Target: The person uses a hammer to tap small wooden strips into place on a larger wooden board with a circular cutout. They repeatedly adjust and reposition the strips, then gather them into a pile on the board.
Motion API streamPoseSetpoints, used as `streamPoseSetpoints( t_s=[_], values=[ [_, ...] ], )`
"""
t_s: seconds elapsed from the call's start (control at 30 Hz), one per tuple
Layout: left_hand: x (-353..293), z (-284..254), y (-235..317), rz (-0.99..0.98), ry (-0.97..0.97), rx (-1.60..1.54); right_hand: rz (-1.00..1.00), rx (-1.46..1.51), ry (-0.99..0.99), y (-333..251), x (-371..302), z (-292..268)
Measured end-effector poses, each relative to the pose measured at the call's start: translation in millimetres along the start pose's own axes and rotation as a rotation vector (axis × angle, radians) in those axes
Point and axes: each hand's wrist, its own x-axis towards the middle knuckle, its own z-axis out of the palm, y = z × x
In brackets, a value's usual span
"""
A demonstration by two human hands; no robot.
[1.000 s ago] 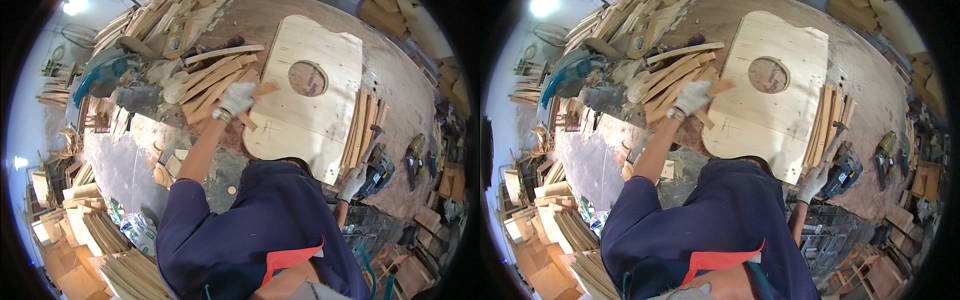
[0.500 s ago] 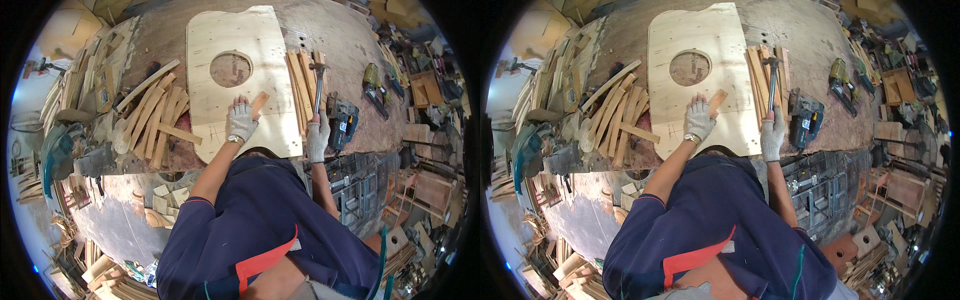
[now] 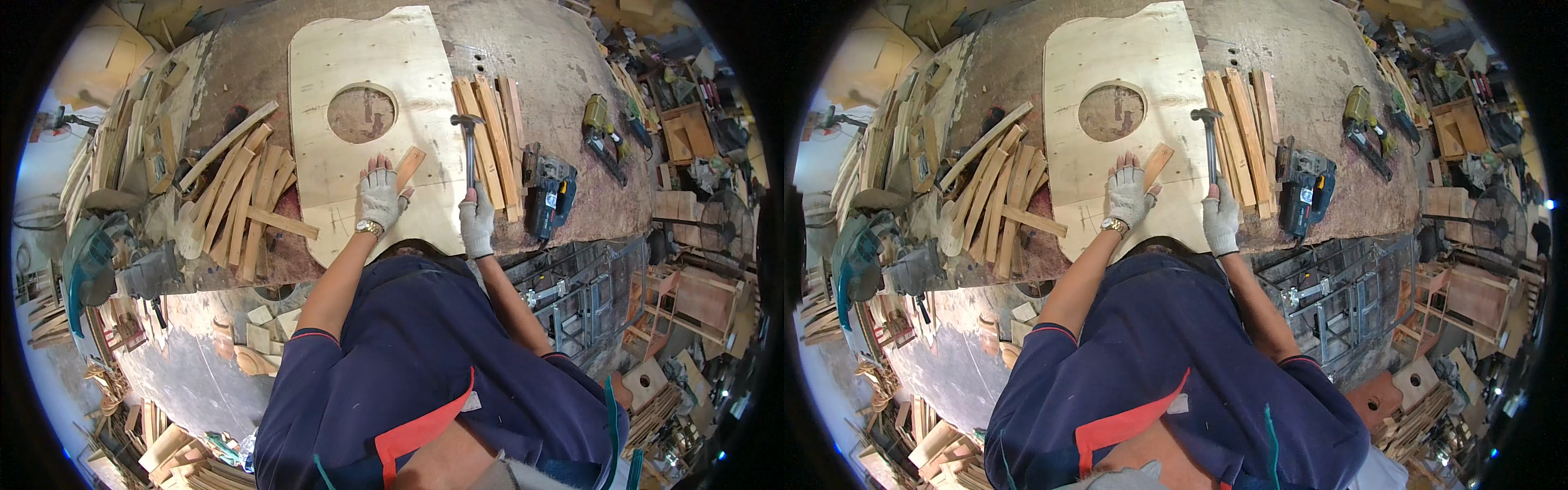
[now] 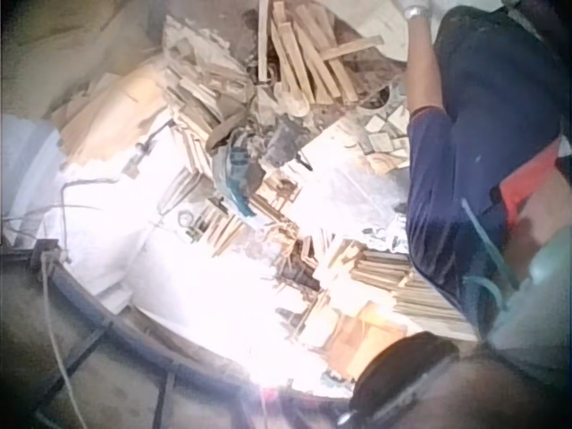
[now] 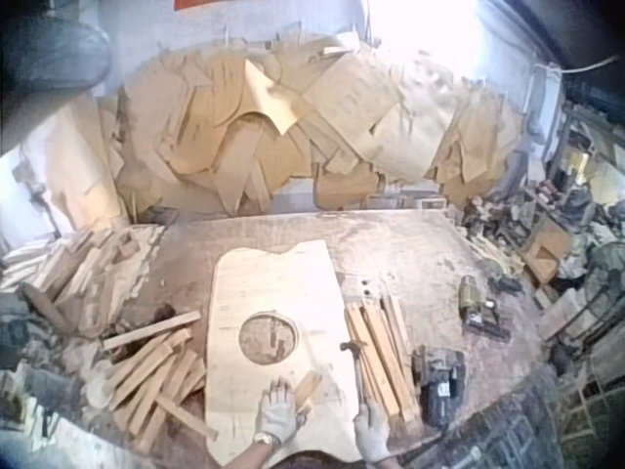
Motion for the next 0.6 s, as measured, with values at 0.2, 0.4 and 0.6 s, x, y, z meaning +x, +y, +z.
streamPoseSetpoints(
  t_s=[0.2,0.4,0.6],
  values=[
    [0.9,-3.0,-2.9,-0.014,-0.039,-0.008,-0.069,-0.057,-0.223,22.5,8.9,12.9],
    [-0.7,-8.1,1.5,0.005,-0.040,0.002,-0.227,-0.057,0.058,-7.4,-5.0,2.1],
    [2.5,-10.7,-0.7,-0.024,-0.074,0.003,-0.152,-0.155,-0.232,-26.7,2.7,-6.1]
  ],
)
